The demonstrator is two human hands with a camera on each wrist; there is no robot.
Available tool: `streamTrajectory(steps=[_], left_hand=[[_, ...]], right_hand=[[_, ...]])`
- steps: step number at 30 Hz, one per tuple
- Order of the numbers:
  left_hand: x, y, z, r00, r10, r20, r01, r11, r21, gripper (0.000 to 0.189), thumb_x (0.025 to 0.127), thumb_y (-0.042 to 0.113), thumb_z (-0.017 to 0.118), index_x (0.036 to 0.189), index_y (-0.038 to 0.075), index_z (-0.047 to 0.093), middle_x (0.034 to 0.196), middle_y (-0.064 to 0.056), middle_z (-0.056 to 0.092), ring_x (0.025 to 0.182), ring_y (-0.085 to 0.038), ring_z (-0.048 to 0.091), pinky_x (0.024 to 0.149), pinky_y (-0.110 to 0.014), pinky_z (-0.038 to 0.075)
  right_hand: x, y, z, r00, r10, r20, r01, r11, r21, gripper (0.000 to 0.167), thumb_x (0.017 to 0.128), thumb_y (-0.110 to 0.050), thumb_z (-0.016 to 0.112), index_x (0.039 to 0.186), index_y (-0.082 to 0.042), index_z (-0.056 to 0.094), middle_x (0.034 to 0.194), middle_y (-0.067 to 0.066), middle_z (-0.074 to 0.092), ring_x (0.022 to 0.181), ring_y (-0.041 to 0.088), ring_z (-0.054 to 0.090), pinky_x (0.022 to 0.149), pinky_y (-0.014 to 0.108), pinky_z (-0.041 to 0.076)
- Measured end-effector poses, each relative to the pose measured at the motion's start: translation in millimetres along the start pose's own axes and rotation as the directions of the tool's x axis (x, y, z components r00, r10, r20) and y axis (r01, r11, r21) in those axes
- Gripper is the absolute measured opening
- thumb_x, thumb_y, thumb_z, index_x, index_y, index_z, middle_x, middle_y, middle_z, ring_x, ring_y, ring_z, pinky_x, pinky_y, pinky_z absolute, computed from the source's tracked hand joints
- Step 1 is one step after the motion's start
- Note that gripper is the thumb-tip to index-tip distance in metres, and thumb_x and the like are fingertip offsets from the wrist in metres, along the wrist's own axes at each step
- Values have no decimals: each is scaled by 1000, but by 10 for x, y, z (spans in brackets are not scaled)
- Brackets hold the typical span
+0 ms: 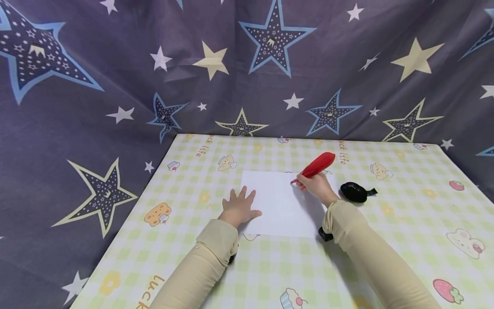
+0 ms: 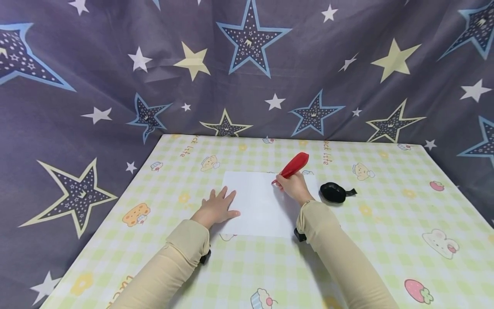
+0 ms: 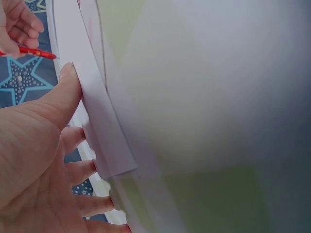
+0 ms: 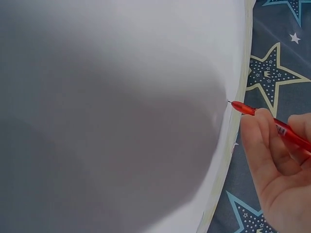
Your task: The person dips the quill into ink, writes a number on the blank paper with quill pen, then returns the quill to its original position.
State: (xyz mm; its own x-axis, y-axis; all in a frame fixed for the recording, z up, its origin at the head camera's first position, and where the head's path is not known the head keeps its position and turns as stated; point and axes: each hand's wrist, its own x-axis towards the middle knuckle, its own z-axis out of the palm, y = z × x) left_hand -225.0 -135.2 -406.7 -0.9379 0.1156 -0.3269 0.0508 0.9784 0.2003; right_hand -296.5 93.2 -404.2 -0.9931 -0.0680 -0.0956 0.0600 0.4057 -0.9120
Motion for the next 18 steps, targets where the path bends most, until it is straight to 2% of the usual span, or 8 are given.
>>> streamTrajectory(steps=[10, 18], left_hand=[[19, -14, -2, 1000, 10, 9, -10, 1000, -10, 73, 88, 51, 52, 148, 19, 23, 152, -10, 11, 134, -44, 7, 101, -63, 17], [16, -16, 1, 1000, 13, 11, -13, 1000, -16, 73, 89, 50, 51, 148, 19, 23, 152, -10, 10, 134, -44, 6, 101, -62, 16]], right_hand=[[-33, -1, -1, 1000, -15, 7, 16, 1000, -17, 25, 91, -11, 56, 99, 12, 61, 77, 14, 66, 60, 12, 60, 62, 26, 53], [-65, 4, 1, 1000, -14, 24, 15, 999, -39, 24, 91, -13, 57, 97, 10, 61, 78, 15, 66, 63, 15, 62, 65, 29, 54]])
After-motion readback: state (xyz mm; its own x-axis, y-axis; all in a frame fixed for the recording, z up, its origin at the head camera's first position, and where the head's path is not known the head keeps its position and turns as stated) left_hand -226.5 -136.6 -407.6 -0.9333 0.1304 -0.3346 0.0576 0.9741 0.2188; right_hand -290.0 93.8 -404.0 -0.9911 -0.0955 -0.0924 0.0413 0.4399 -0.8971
